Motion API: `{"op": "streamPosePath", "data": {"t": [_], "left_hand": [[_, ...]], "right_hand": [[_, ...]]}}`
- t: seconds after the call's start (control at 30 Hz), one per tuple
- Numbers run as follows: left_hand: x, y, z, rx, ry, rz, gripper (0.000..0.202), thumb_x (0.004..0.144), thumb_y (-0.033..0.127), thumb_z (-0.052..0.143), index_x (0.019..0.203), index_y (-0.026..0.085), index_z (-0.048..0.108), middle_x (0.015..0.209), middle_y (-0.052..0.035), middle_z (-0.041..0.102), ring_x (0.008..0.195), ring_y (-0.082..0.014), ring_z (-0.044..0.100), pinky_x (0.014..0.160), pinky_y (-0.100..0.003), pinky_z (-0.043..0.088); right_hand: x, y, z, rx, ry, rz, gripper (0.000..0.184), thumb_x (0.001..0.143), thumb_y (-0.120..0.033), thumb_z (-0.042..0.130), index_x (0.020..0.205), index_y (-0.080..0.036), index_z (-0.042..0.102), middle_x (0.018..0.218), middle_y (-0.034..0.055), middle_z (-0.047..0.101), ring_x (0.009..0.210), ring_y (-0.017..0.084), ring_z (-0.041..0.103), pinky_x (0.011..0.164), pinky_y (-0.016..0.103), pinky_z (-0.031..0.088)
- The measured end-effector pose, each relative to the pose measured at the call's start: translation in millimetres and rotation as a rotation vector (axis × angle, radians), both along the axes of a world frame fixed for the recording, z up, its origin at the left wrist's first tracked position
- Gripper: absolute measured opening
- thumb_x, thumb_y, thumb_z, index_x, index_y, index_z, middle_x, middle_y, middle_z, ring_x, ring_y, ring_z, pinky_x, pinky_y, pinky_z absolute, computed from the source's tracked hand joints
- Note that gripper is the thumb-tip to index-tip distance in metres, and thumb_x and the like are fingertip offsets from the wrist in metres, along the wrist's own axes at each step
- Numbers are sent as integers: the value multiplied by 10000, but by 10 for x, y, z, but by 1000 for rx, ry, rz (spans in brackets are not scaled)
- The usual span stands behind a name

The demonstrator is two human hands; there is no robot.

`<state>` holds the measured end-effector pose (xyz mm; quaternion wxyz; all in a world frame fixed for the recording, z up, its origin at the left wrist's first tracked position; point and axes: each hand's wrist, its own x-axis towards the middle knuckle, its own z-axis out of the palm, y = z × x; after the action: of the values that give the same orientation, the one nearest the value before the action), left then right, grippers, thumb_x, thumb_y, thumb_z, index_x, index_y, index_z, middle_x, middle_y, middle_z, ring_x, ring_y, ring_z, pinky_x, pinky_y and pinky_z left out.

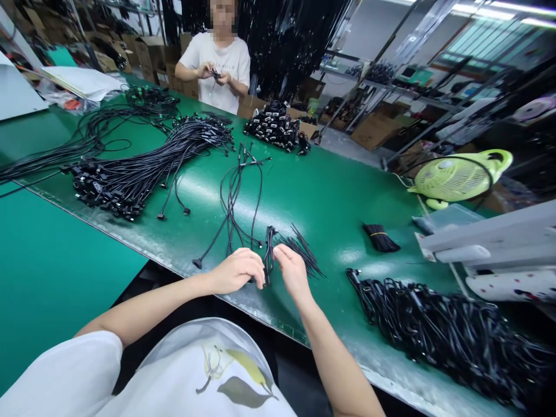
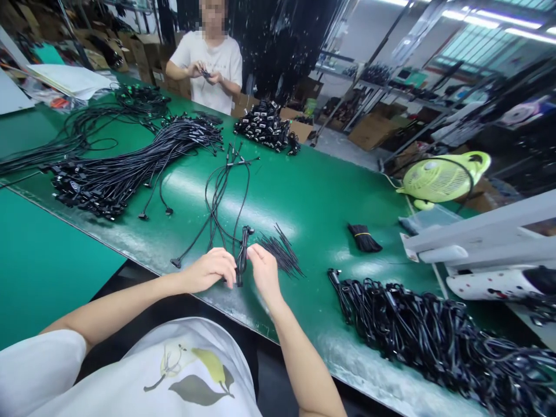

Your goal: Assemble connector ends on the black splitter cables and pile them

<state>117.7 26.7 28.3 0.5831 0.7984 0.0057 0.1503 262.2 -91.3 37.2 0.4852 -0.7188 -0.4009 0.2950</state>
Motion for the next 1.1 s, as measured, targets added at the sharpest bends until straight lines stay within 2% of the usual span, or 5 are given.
{"op": "streamPosePath", "data": {"t": [0.23,0.47,0.8,0.93,1.1], "left_hand": [[-28,71,128,-494,128,137,280,829,237,507,974,187,741,978,-72,688,938,-210,592,920,-335,423],[-239,-13,257,35,125,63,246,843,205,533,790,241,770,901,-59,624,934,-201,537,949,-318,388],[-112,8,10,-798,327,170,309,760,442,719,838,142,730,781,-45,690,800,-162,598,815,-282,457],[-107,-81,59,-699,300,172,307,780,347,694,1017,154,722,1024,-75,715,977,-201,614,970,-332,422],[-97,-134,159,-338,165,342,263,836,317,619,1037,174,710,1120,-70,700,1151,-223,573,1049,-317,369]], "right_hand": [[-325,-98,85,219,-1013,245,286,960,-210,395,771,-179,607,730,50,636,679,158,524,644,266,348],[-210,-65,150,97,-1137,143,311,976,-224,393,730,-181,577,669,27,569,664,150,465,626,274,289],[-269,-117,29,82,-1193,254,241,942,-155,416,786,-171,598,711,37,591,666,159,453,622,297,284],[-198,-94,62,31,-812,301,238,939,-181,415,791,-168,601,772,43,617,695,145,493,628,267,320],[-180,-41,83,13,472,251,327,872,-424,514,646,-191,475,495,-83,287,420,70,201,429,213,187]]}}
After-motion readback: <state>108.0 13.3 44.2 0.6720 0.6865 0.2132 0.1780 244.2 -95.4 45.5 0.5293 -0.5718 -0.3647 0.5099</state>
